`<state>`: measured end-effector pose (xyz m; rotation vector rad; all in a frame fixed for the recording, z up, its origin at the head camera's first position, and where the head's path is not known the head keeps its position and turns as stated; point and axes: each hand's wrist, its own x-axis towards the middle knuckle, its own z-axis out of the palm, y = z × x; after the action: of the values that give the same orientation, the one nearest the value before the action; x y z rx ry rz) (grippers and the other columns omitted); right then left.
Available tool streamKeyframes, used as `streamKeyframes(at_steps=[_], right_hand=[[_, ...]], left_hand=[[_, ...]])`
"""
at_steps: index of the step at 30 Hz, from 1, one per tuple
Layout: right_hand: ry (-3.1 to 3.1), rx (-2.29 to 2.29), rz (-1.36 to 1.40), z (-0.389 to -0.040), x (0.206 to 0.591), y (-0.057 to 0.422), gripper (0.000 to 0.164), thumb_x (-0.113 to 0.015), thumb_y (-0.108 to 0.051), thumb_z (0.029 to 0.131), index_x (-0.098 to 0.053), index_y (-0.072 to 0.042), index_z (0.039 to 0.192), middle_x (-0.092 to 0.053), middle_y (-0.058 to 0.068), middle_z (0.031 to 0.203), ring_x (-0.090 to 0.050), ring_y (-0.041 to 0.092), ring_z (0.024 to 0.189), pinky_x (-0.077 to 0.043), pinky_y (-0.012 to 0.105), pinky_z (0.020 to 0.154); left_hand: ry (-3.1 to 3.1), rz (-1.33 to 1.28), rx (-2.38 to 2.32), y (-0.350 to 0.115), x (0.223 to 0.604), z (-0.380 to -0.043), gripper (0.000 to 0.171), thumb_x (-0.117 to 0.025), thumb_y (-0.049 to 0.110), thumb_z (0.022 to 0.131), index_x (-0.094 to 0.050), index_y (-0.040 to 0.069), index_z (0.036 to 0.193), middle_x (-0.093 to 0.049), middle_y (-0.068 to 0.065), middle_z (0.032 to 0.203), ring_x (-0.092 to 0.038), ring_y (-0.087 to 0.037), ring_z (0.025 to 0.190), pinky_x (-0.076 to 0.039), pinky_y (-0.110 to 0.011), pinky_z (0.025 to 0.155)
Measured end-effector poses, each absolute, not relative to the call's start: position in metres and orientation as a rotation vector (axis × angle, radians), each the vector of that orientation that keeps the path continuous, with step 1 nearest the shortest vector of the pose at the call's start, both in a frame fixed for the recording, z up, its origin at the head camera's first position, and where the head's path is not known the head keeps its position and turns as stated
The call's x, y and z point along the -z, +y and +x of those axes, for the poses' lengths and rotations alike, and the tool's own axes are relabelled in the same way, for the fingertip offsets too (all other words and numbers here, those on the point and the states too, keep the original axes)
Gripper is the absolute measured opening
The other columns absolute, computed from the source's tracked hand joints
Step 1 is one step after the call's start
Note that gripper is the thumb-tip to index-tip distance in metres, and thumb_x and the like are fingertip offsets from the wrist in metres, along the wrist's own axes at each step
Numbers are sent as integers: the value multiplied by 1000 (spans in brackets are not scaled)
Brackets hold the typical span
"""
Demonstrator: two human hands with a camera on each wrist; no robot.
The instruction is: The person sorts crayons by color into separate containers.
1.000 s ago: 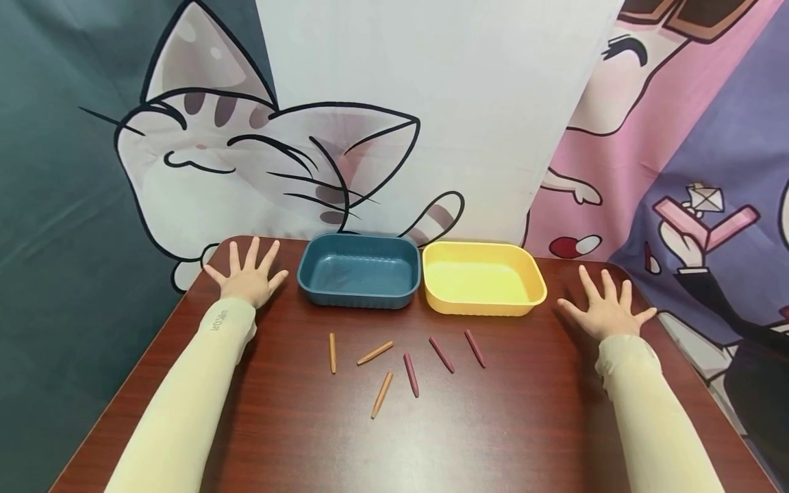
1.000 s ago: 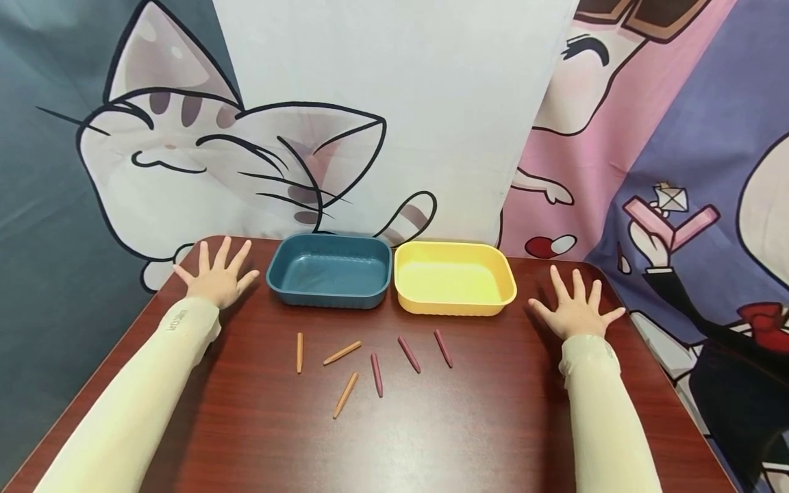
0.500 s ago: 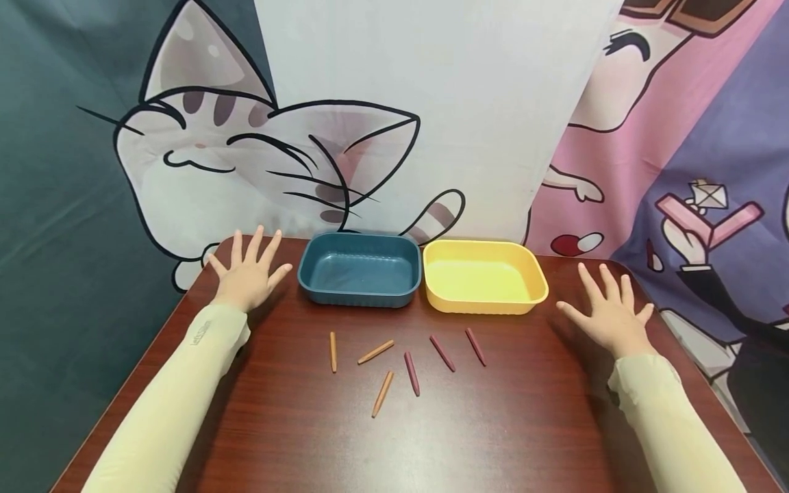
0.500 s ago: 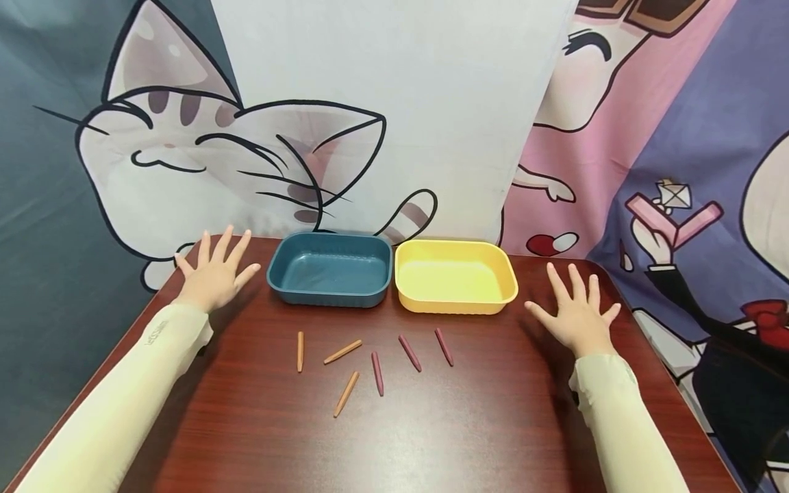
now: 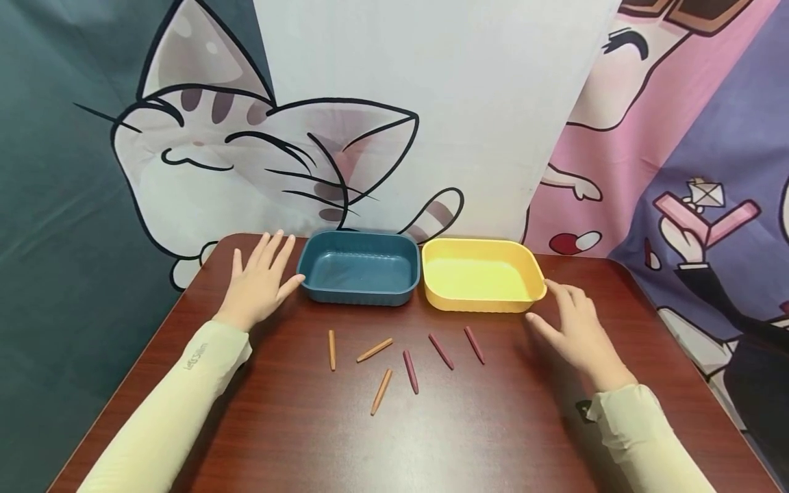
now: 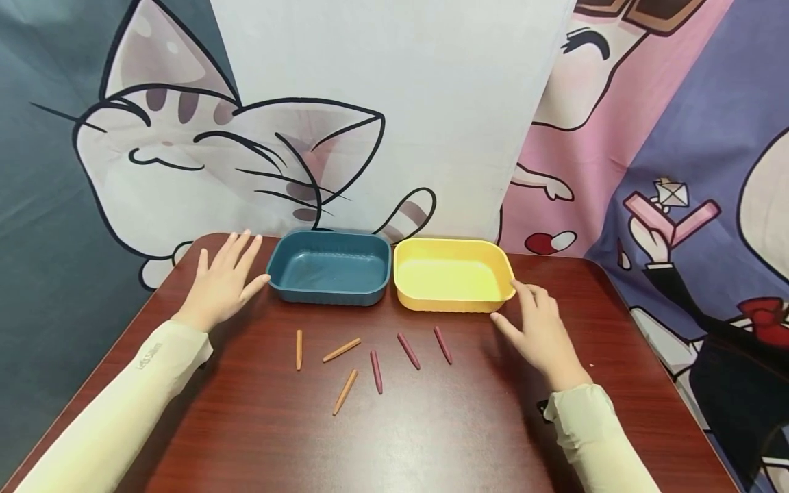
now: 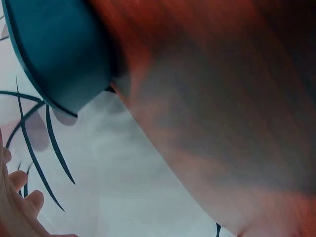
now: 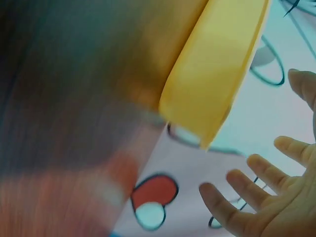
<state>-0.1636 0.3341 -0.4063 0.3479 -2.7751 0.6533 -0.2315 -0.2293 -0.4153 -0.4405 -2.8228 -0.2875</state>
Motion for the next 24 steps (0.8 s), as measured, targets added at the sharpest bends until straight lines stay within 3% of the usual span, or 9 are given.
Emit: streamKeyframes(at_steps=[6,12,24], right_hand=[[-2782,-805,403,-162,414,303,66,-75,-22,92,-44,4,143,-50,30,127,-49,46,118,-40,64,100],[-2836,-972,333,-162,419,279,56,-75,-20,93,-50,5,137,-61,27,121,-63,41,104,-50,58,92],[-2989,-1002,258,-166,430,246,33,-76,-14,89,-64,3,114,-72,15,103,-70,30,92,-55,48,83]], left_hand=[[-2815,-510,280,-224,423,-227,80,-54,50,102,-20,11,163,-19,-14,168,-12,-36,154,-7,-72,116],[-2876,-532,279,-223,429,-225,81,-55,52,101,-23,10,162,-20,-15,167,-10,-36,155,-9,-70,117],[-2926,-559,280,-219,436,-224,81,-53,51,102,-23,4,161,-21,-18,167,-14,-36,154,-11,-65,120]])
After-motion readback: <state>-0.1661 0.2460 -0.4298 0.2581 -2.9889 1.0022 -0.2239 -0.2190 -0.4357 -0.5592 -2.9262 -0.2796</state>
